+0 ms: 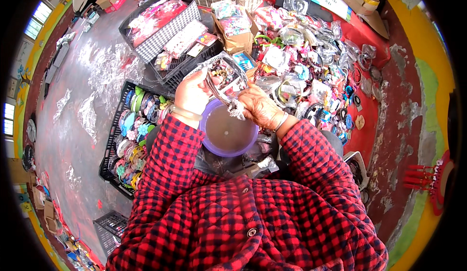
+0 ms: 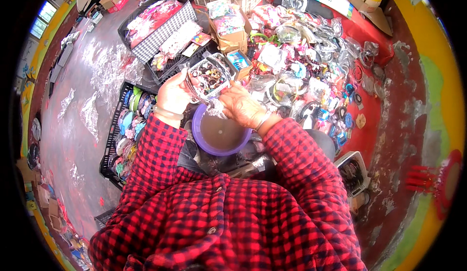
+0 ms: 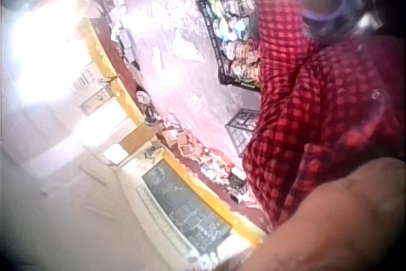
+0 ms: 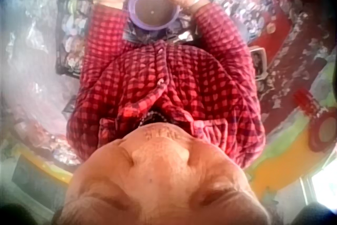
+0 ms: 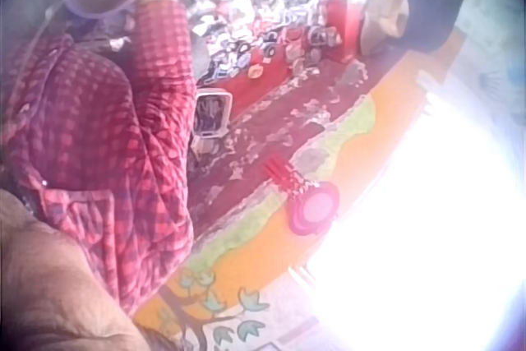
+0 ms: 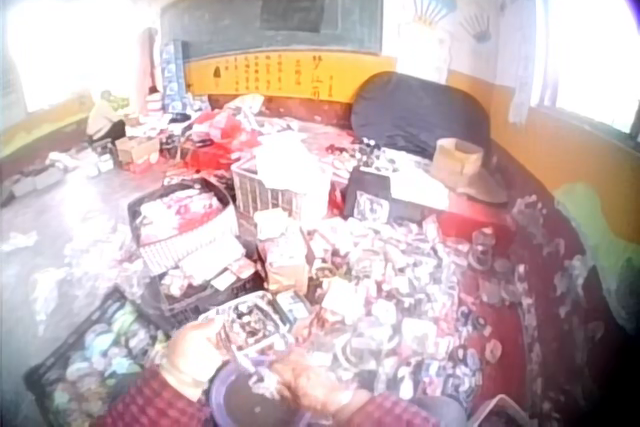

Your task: The person sits on the floor and cleans small accessories, such as hair ties and clips, by dipping them into a purple bowl of water and wiping them with a cloth. The person then places the cleaned items into a black crate filled with similar accessories.

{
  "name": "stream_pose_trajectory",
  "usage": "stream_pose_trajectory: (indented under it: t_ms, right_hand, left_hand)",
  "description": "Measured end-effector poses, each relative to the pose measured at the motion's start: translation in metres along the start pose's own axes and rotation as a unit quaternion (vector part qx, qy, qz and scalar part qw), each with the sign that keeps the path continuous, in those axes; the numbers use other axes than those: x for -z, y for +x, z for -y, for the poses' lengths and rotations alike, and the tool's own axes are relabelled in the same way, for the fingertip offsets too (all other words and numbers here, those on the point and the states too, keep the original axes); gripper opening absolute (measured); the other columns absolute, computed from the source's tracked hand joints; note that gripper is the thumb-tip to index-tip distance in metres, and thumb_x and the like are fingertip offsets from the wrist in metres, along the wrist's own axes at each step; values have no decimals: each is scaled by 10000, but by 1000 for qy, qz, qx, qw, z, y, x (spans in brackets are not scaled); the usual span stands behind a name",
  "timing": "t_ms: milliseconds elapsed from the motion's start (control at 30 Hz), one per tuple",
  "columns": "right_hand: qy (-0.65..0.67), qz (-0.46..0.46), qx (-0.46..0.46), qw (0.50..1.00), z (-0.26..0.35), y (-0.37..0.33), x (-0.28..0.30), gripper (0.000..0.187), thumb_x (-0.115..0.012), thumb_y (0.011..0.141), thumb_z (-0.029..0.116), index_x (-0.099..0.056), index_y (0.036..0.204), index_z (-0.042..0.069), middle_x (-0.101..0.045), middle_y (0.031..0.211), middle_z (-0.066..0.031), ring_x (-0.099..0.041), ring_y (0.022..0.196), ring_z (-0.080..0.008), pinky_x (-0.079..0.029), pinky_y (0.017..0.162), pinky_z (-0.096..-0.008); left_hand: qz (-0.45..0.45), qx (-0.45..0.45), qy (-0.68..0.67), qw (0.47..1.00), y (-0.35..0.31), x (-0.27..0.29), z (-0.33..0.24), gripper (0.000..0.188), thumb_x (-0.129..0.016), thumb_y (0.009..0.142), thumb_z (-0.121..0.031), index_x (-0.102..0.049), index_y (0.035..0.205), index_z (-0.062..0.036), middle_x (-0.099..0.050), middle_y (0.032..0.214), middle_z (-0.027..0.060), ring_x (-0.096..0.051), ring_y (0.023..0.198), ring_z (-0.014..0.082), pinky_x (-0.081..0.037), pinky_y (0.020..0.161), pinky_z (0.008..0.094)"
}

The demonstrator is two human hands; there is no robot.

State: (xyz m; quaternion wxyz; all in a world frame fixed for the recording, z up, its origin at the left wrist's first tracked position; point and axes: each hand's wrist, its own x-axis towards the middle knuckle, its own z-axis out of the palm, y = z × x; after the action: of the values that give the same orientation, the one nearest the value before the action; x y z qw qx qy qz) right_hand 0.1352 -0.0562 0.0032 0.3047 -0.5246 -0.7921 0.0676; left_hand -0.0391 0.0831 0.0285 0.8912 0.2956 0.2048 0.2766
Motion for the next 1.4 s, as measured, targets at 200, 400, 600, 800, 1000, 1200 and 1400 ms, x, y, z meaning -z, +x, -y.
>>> stream_pose_trajectory:
  t_ms: [200, 400, 600, 800, 1000, 1200, 1400]
  right_hand:
    - [8, -25, -41, 999, 6, -3, -2, 222, -574, 724, 95, -531, 922, 5, -559, 872, -156, -519, 903, -325, -367, 873, -429]
    - [59, -59, -102, 991, 8, 1, -7, 148, -556, 747, 103, -545, 867, 18, -569, 822, -180, -532, 828, -362, -407, 743, -442]
    - [211, -28, -146, 966, 9, 2, -12, 130, -512, 791, 112, -553, 892, 41, -575, 793, -198, -552, 786, -390, -440, 692, -437]
    - [220, 25, -151, 964, 13, -1, -8, 166, -484, 827, 135, -553, 952, 51, -577, 861, -177, -551, 827, -368, -448, 737, -410]
    - [186, 26, -76, 979, 12, -3, -12, 190, -476, 811, 130, -550, 971, 58, -556, 878, -139, -519, 855, -351, -433, 788, -407]
    - [110, -9, -58, 992, 6, -7, -15, 212, -544, 757, 94, -552, 962, 40, -566, 873, -164, -511, 872, -369, -424, 768, -430]
    - [133, -50, -99, 985, 8, -2, -8, 200, -535, 755, 91, -556, 940, 18, -567, 813, -195, -534, 772, -399, -434, 694, -450]
  left_hand:
    - [17, 23, 20, 999, 5, -8, 25, 297, -484, 907, -285, -562, 956, -3, -614, 935, 140, -595, 878, 244, -470, 816, 370]
    - [34, -12, 17, 999, 0, -22, 57, 321, -446, 926, -271, -558, 886, 27, -597, 996, 207, -568, 956, 281, -430, 887, 399]
    - [-1, 26, -51, 998, 1, -19, 52, 339, -417, 930, -243, -566, 861, 53, -600, 972, 253, -587, 937, 315, -451, 866, 409]
    - [-41, 36, -60, 997, 0, -21, 41, 329, -418, 926, -237, -563, 831, 42, -615, 912, 231, -595, 922, 314, -462, 843, 431]
    - [-110, 38, -80, 990, 11, -5, 23, 281, -460, 914, -243, -553, 792, -7, -616, 740, 168, -633, 774, 310, -507, 725, 409]
    - [-11, 86, -31, 996, 10, 0, 23, 444, -422, 917, -406, -540, 984, 17, -612, 933, 164, -590, 875, 269, -472, 799, 370]
    - [32, -11, 11, 999, 0, -14, 58, 322, -431, 937, -292, -559, 965, 2, -619, 926, 125, -605, 880, 217, -490, 799, 331]
